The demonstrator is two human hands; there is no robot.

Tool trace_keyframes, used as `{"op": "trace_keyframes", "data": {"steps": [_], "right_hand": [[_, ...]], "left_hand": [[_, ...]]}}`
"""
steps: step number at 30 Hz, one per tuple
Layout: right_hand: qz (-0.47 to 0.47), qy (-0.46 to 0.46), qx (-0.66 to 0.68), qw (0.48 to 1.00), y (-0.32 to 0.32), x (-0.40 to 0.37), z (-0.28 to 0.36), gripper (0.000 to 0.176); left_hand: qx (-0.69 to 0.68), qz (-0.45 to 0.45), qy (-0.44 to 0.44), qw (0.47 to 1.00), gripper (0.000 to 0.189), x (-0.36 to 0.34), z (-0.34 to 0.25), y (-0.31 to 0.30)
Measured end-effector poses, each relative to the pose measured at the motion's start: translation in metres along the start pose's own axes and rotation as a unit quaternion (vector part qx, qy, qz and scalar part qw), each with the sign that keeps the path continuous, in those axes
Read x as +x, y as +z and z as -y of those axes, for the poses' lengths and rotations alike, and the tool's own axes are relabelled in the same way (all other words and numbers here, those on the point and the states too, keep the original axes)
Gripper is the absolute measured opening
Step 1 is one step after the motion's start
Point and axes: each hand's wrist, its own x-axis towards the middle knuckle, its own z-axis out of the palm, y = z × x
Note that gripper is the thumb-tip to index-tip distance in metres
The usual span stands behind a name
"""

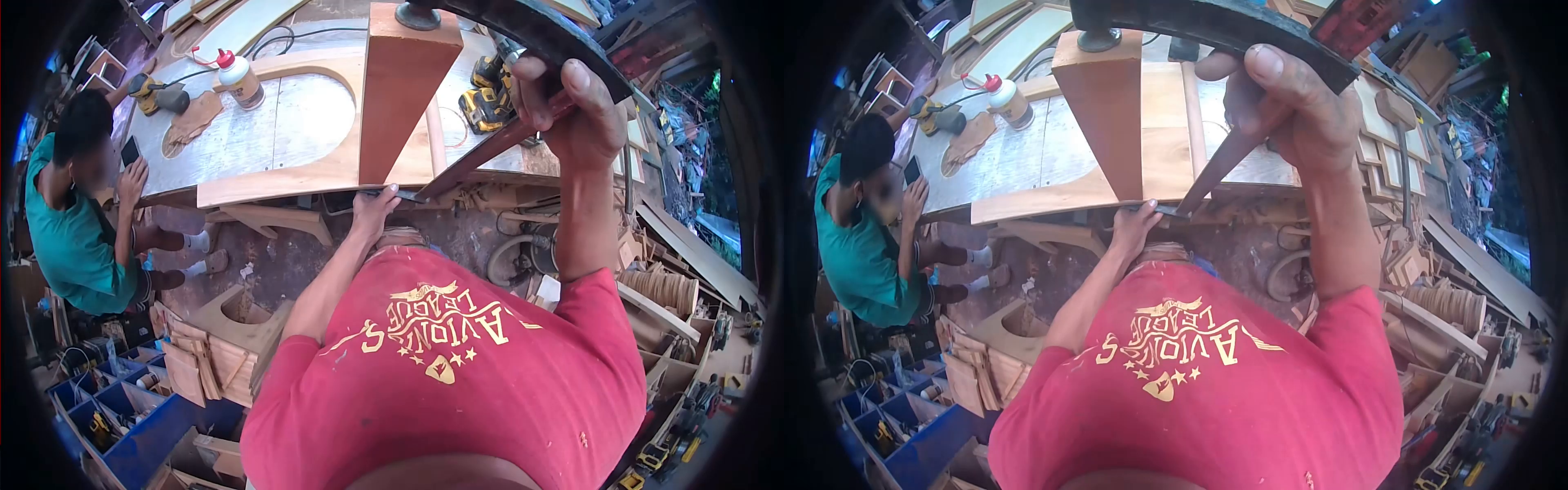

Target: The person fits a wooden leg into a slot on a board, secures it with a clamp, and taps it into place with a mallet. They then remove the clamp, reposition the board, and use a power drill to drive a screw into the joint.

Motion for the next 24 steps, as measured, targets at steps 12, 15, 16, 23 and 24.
{"op": "trace_keyframes", "data": {"steps": [12, 15, 16, 23, 24], "right_hand": [[-0.023, 0.037, 0.012, 0.999, -0.004, 0.005, 0.002, 0.038], [-0.065, 0.041, -0.001, 0.997, -0.002, 0.005, 0.003, 0.037], [-0.046, 0.035, 0.01, 0.998, -0.004, 0.005, 0.001, 0.036], [0.05, -0.012, 0.065, 0.997, -0.023, 0.004, -0.009, 0.036], [0.049, -0.014, 0.061, 0.997, -0.023, 0.004, -0.009, 0.035]], "left_hand": [[-0.033, 0.034, -0.01, 0.999, 0.034, 0.006, -0.004, -0.005], [-0.038, 0.041, -0.022, 0.998, 0.039, 0.009, 0.002, -0.017], [-0.044, 0.042, -0.022, 0.998, 0.041, 0.008, 0.0, -0.018], [0.024, 0.016, 0.034, 0.999, 0.044, 0.002, -0.004, -0.03], [0.07, 0.01, 0.041, 0.997, 0.041, 0.002, -0.007, -0.035]]}}
